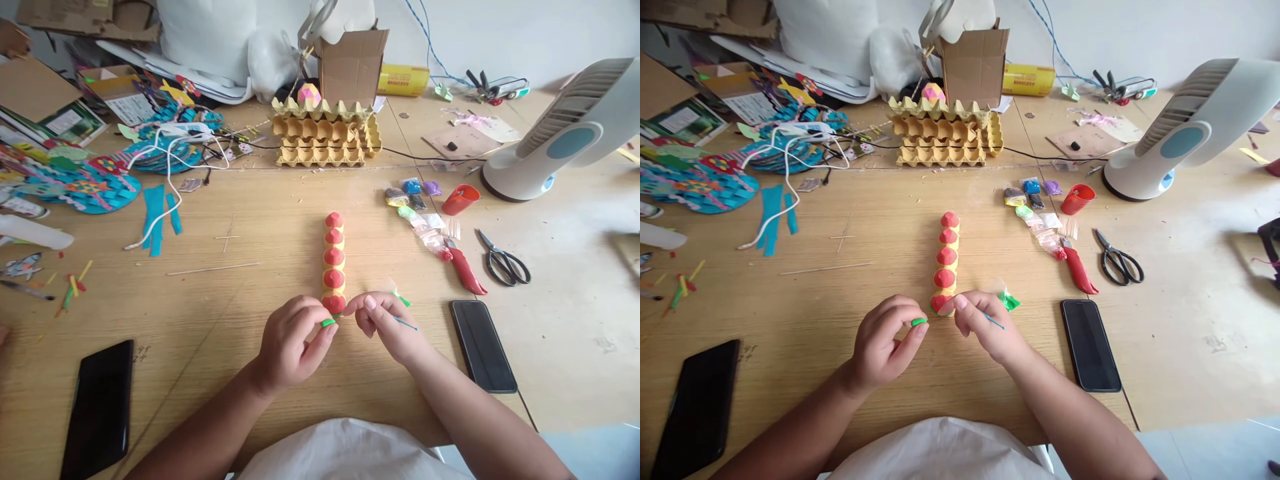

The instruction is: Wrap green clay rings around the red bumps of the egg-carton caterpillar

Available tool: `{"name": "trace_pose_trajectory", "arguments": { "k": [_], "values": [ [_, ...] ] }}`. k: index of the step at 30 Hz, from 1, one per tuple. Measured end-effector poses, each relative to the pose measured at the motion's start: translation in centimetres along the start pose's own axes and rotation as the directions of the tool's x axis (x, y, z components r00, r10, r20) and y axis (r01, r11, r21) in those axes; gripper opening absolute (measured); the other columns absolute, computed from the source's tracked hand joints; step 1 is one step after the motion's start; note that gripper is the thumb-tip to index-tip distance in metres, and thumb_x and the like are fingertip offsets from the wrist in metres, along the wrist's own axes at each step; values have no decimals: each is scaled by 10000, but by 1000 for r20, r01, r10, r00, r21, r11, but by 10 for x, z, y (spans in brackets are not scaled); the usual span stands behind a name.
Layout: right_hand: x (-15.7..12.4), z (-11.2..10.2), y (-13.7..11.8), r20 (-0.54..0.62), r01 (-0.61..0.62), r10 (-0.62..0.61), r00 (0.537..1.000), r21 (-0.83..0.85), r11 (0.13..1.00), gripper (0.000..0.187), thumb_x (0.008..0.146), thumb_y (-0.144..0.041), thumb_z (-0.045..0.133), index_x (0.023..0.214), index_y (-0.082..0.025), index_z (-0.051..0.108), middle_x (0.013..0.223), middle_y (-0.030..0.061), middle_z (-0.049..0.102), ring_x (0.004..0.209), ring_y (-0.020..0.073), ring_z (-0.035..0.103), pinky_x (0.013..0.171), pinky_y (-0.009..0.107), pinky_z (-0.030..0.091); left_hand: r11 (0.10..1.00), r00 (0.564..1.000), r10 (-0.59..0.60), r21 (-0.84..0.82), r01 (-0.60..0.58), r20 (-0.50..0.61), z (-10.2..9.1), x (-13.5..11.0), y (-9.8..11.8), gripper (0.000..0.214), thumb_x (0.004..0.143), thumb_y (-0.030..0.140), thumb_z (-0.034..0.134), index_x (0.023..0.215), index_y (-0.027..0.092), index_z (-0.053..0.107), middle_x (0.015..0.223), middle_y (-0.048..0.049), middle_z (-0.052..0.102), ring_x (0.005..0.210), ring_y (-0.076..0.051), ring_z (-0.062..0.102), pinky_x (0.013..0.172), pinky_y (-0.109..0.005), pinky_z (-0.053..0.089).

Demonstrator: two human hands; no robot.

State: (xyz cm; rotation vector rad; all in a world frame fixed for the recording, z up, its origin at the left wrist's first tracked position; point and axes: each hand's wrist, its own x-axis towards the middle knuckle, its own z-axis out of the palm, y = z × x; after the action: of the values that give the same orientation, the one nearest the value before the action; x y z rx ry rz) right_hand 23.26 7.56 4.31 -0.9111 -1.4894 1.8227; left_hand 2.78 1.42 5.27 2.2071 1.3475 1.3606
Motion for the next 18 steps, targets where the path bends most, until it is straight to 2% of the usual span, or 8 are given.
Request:
{"name": "trace_pose_trajectory", "arguments": {
  "k": [4,8,13,18],
  "values": [
    [1,1,2,-48,-5,8,999,46,999,560,988,-657,534,864,-161,765,582,-15,538,552,133,463,583,289,370,998,999,-33,-52,35,32,-1,-1,0,193,944,125,519,770,207,519,681,-5,530,630,-149,499,580,-288,410],
    [0,3,2,-82,16,-12,997,56,998,534,992,-637,549,849,-168,758,596,-8,560,573,141,487,605,295,390,993,997,-56,-103,61,47,-2,-1,0,270,965,117,499,711,208,492,646,6,528,583,-129,485,559,-275,392],
    [0,3,-1,-77,48,-49,996,-16,999,510,1003,-615,547,839,-174,743,602,-1,584,588,145,510,622,293,412,995,997,-70,-67,71,17,1,3,1,175,985,119,530,848,194,607,756,-28,647,707,-150,607,650,-263,498],
    [-2,6,-10,66,44,-35,997,-142,989,533,1010,-608,534,731,-174,668,652,22,611,634,148,538,634,283,431,1000,1000,5,8,-5,16,5,2,-4,63,949,139,681,987,188,672,884,-43,736,805,-157,684,734,-263,557]
  ]
}}
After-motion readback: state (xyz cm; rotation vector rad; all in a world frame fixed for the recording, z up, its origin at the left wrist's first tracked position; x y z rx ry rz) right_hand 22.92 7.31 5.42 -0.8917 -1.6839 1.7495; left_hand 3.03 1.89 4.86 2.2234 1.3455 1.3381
